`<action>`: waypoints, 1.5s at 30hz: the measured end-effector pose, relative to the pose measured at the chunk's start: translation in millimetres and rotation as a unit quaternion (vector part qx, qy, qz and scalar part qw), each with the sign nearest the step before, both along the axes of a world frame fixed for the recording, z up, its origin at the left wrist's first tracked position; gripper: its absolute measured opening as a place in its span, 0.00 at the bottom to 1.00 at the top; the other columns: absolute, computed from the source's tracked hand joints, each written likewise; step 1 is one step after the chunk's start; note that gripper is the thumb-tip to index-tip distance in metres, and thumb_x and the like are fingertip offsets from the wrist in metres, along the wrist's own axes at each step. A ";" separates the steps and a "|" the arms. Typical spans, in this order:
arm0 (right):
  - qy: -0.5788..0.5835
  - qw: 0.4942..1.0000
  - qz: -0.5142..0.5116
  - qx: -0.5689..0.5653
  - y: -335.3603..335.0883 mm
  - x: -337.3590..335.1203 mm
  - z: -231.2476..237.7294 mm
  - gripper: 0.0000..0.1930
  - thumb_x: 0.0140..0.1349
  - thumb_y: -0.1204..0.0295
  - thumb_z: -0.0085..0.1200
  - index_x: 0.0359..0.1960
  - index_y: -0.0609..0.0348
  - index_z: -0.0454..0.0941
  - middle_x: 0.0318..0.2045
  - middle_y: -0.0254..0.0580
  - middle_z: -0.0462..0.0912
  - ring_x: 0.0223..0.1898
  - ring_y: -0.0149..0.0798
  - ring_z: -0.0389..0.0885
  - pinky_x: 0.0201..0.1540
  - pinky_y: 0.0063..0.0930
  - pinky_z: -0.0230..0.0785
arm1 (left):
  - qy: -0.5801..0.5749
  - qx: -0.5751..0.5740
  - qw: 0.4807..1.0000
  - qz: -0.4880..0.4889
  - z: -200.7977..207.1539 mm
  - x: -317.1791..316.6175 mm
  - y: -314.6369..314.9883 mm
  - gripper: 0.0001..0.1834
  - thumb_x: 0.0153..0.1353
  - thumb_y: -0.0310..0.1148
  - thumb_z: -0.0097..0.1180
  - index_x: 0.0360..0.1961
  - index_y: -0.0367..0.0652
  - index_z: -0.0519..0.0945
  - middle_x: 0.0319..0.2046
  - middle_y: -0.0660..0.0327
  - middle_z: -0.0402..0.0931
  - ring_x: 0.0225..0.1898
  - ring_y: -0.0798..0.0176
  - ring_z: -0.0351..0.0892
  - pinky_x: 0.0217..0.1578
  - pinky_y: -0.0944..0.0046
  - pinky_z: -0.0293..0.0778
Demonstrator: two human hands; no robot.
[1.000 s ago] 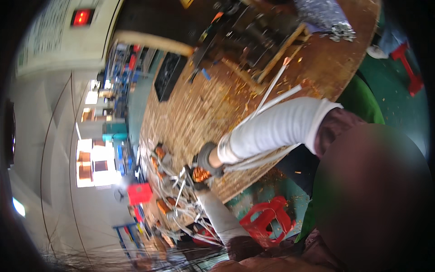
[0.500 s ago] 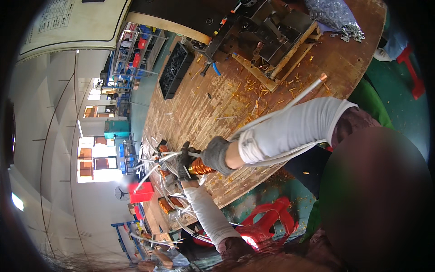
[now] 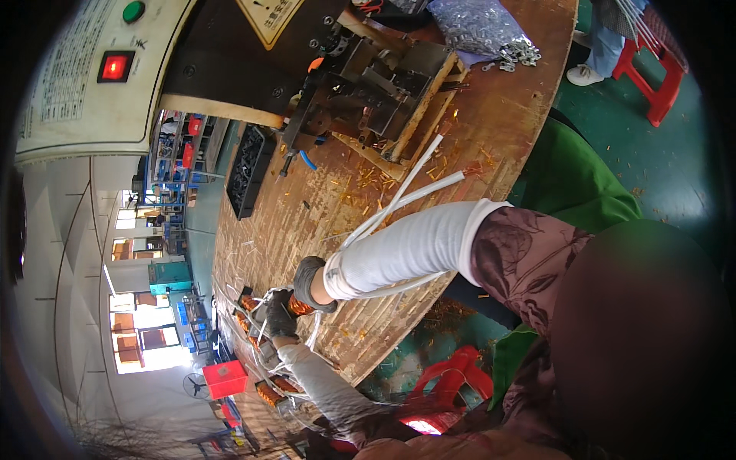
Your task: Crimping metal terminals onto wires connected to copper coils using a terminal machine.
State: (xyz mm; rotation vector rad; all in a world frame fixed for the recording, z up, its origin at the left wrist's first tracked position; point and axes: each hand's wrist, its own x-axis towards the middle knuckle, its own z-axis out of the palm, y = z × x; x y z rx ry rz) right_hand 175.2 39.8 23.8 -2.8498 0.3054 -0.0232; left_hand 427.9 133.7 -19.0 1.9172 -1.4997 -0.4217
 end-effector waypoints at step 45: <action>-0.032 0.980 -0.140 0.140 -127.1 -348.8 -55.6 0.21 0.50 0.60 0.55 0.44 0.55 0.73 0.38 0.46 0.76 0.41 0.50 0.75 0.42 0.42 0.68 | -0.167 -0.066 0.936 -0.302 -8.4 -411.0 -137.9 0.09 0.55 0.28 0.51 0.37 0.39 0.78 0.33 0.50 0.77 0.35 0.47 0.77 0.36 0.56 0.72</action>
